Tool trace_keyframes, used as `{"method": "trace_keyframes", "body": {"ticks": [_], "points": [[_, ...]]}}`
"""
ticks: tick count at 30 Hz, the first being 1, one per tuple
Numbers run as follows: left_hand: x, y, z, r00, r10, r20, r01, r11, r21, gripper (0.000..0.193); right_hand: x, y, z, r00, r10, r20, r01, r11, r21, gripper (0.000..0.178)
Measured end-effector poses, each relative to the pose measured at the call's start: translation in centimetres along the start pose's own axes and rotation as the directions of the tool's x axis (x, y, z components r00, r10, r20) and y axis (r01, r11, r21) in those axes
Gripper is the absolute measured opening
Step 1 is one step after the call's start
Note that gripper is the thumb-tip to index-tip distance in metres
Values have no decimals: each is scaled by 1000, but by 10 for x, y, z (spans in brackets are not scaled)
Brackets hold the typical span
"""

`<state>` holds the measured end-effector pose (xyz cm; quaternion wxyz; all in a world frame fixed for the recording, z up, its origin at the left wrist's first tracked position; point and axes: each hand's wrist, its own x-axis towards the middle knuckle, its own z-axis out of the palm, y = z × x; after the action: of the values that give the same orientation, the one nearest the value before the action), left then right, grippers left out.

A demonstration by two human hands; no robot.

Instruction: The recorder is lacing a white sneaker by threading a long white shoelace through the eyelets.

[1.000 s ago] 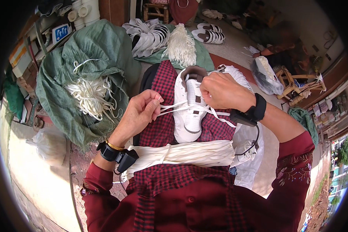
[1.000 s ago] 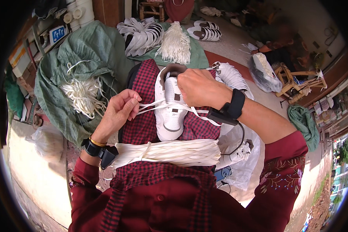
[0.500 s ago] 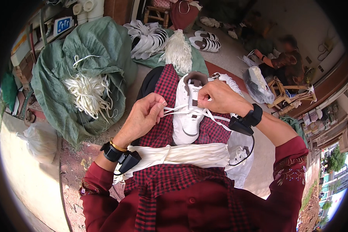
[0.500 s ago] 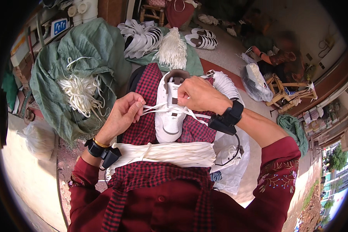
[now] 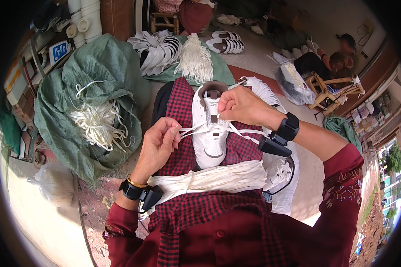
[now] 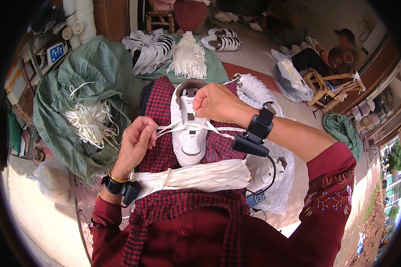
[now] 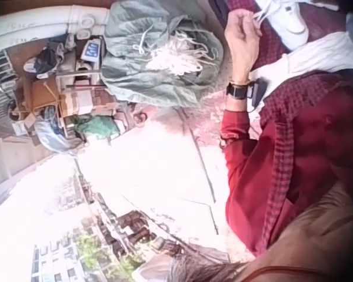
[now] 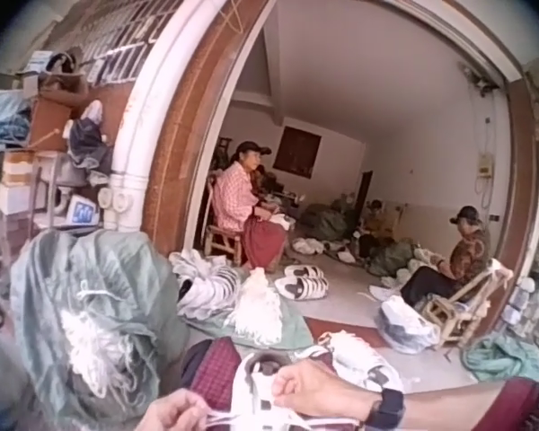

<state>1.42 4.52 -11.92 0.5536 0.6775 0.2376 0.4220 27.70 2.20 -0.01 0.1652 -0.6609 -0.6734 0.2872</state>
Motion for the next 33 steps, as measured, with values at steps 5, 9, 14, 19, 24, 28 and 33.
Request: {"method": "trace_keyframes", "body": {"ticks": [5,9,14,19,24,28,33], "points": [[0,-2,0,999,-30,-29,29,999,-13,20,-9,-3,16,943,-291,-163,215,904,-370,13],[-2,-3,-1,999,-31,-30,30,999,-41,19,-7,2,24,873,-438,-214,284,813,-508,12],[-2,-2,0,998,-48,-27,48,998,-36,18,-9,-2,40,912,-357,-204,275,899,-342,14],[-4,-3,0,998,-29,-47,27,998,-50,20,0,1,41,769,-599,-225,403,726,-557,8],[-1,-6,1,999,-16,-47,13,997,-75,19,-2,-3,34,819,-549,-166,367,725,-583,5],[-5,-8,-1,997,-19,-76,10,994,-110,18,-6,0,24,906,-388,-171,279,849,-449,4],[-3,-9,-1,997,-12,-70,4,994,-113,18,-22,-4,16,874,-476,-99,360,771,-525,22]]}}
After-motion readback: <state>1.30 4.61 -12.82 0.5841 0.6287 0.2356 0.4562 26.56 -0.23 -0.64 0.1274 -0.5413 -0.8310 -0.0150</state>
